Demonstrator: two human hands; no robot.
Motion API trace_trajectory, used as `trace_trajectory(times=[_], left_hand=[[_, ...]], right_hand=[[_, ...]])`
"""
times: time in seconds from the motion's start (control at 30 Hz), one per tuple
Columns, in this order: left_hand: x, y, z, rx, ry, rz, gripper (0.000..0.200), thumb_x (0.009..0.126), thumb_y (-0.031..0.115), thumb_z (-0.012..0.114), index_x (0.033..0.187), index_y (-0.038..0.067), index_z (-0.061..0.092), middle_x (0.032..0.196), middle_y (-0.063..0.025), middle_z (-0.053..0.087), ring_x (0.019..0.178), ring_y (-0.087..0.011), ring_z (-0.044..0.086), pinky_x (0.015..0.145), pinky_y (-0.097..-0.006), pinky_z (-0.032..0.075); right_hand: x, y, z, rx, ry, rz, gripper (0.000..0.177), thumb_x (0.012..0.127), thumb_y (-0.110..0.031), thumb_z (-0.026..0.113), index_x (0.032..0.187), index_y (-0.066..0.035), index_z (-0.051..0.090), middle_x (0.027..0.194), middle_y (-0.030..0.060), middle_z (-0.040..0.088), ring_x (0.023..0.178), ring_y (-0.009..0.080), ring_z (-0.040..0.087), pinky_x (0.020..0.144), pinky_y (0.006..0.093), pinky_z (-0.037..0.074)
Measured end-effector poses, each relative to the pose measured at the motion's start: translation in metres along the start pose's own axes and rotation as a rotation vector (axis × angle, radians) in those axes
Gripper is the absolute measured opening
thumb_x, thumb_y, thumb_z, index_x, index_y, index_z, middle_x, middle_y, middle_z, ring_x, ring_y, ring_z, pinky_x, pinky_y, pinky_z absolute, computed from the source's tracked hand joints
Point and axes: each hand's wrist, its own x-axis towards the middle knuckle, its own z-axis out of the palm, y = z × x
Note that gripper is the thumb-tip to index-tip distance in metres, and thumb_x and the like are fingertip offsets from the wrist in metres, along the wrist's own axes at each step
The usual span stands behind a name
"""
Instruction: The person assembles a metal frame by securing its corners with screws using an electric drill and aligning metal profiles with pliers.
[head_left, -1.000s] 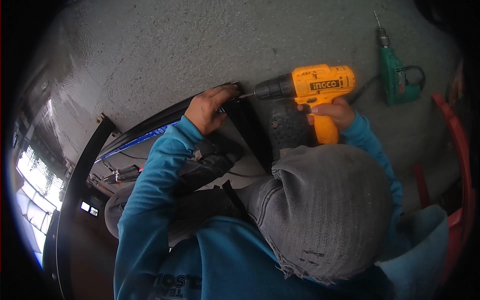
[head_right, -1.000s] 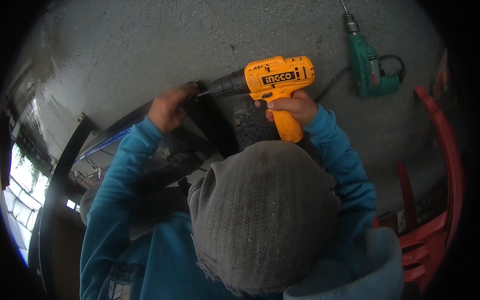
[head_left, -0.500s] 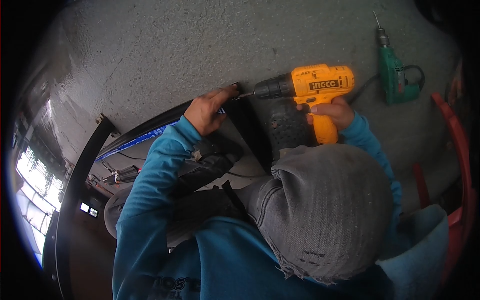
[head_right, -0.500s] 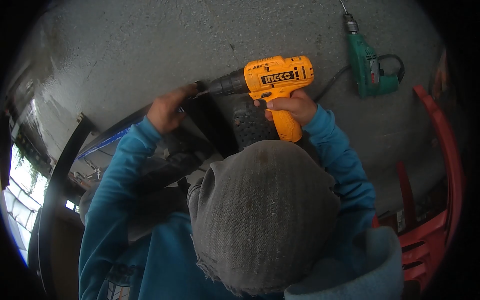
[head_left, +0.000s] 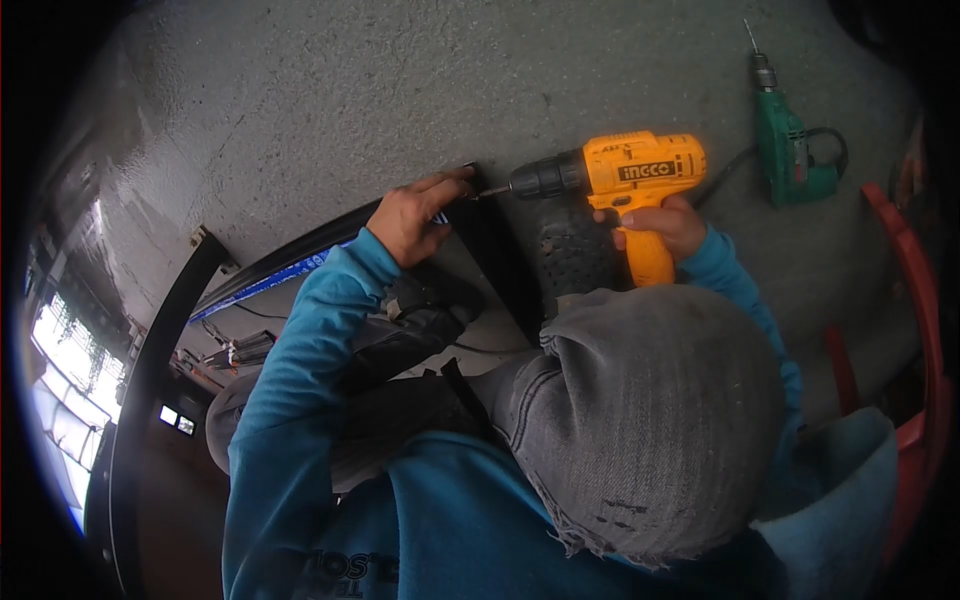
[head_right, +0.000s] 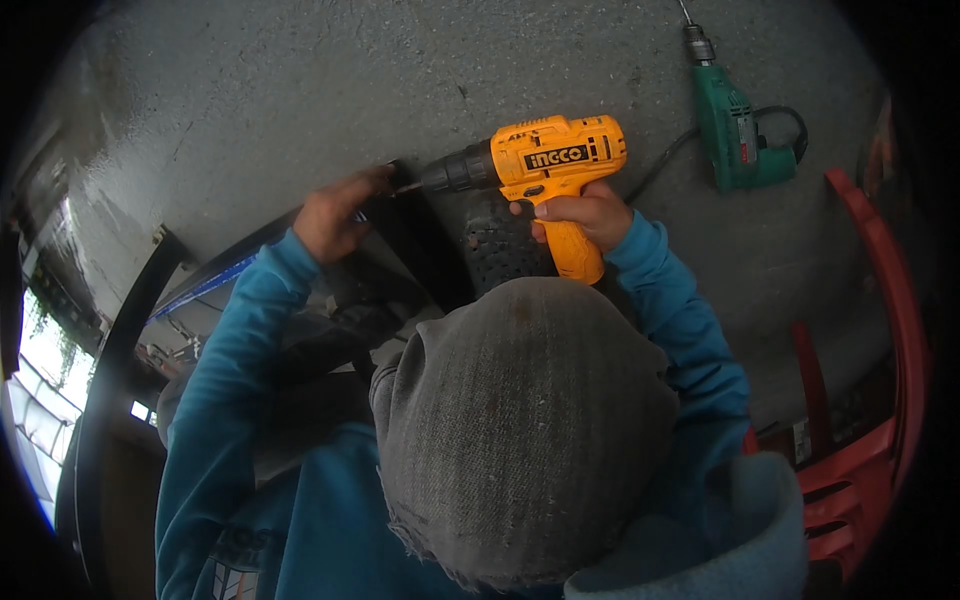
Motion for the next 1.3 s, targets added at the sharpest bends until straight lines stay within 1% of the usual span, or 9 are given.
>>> trace_trajectory(times=[0.23,0.53,0.67,0.87,0.97,1.07,1.27,1.3], left_hand=[[0.0,0.001,0.0,0.009,0.004,-0.006,0.05,0.066,-0.008,0.064,0.113,0.005,0.056,0.136,-0.0112,0.053,0.11,-0.0367,0.061,0.089,-0.0405,0.056],[0.0,-0.002,0.001,-0.002,0.017,0.006,0.048,0.066,-0.007,0.064,0.112,0.005,0.055,0.135,-0.011,0.054,0.11,-0.0362,0.061,0.088,-0.0401,0.056],[0.0,-0.001,0.001,0.006,0.024,0.016,0.048,0.066,-0.007,0.064,0.112,0.005,0.055,0.135,-0.0112,0.055,0.109,-0.0362,0.061,0.088,-0.0402,0.056],[0.0,-0.001,0.001,0.009,0.007,0.0,0.049,0.067,-0.007,0.065,0.114,0.005,0.055,0.135,-0.0113,0.054,0.108,-0.0359,0.062,0.088,-0.0402,0.056],[-0.001,0.0,0.003,0.036,0.005,0.007,0.05,0.068,-0.006,0.065,0.115,0.005,0.054,0.135,-0.0122,0.054,0.108,-0.0357,0.062,0.089,-0.0399,0.055],[-0.002,0.001,0.004,0.046,-0.004,-0.03,0.052,0.068,-0.006,0.066,0.117,0.005,0.053,0.135,-0.0133,0.054,0.109,-0.0359,0.061,0.09,-0.04,0.054],[-0.001,0.0,0.002,0.09,-0.018,0.035,0.054,0.067,-0.005,0.066,0.119,0.005,0.052,0.133,-0.0147,0.054,0.111,-0.0368,0.059,0.092,-0.0415,0.053],[-0.001,0.001,0.002,0.067,-0.006,0.031,0.057,0.065,-0.009,0.063,0.12,0.003,0.053,0.13,-0.0164,0.056,0.111,-0.0384,0.059,0.091,-0.0418,0.053]], right_hand=[[-0.003,0.0,0.004,0.018,0.014,0.025,0.047,0.079,-0.008,0.067,0.124,-0.001,0.054,0.102,0.0132,0.066,0.075,0.0167,0.065,0.068,0.0291,0.057],[-0.002,0.001,0.005,0.018,0.001,0.023,0.046,0.079,-0.009,0.067,0.123,-0.001,0.054,0.102,0.0134,0.066,0.076,0.0169,0.065,0.068,0.0291,0.057],[-0.002,0.001,0.006,0.029,0.019,0.016,0.047,0.079,-0.01,0.067,0.123,-0.001,0.054,0.102,0.0138,0.066,0.075,0.017,0.065,0.068,0.0293,0.057],[0.003,-0.001,0.003,0.008,-0.008,0.013,0.046,0.08,-0.01,0.067,0.123,-0.001,0.054,0.102,0.0139,0.067,0.074,0.0168,0.065,0.067,0.03,0.057],[0.005,-0.005,0.005,-0.004,-0.004,0.045,0.045,0.08,-0.011,0.067,0.122,-0.001,0.055,0.101,0.0137,0.067,0.073,0.0168,0.065,0.067,0.0307,0.057],[0.007,-0.013,0.01,-0.044,-0.009,0.054,0.044,0.08,-0.011,0.067,0.121,0.0,0.055,0.101,0.0136,0.067,0.072,0.0169,0.064,0.067,0.031,0.056],[0.003,-0.025,0.016,-0.162,0.006,0.046,0.04,0.078,-0.008,0.066,0.117,0.001,0.058,0.098,0.0125,0.066,0.072,0.0171,0.064,0.066,0.0305,0.056],[0.002,-0.026,0.017,-0.155,0.005,0.039,0.04,0.078,-0.008,0.066,0.117,0.001,0.058,0.097,0.0123,0.066,0.072,0.0171,0.064,0.066,0.0304,0.055]])
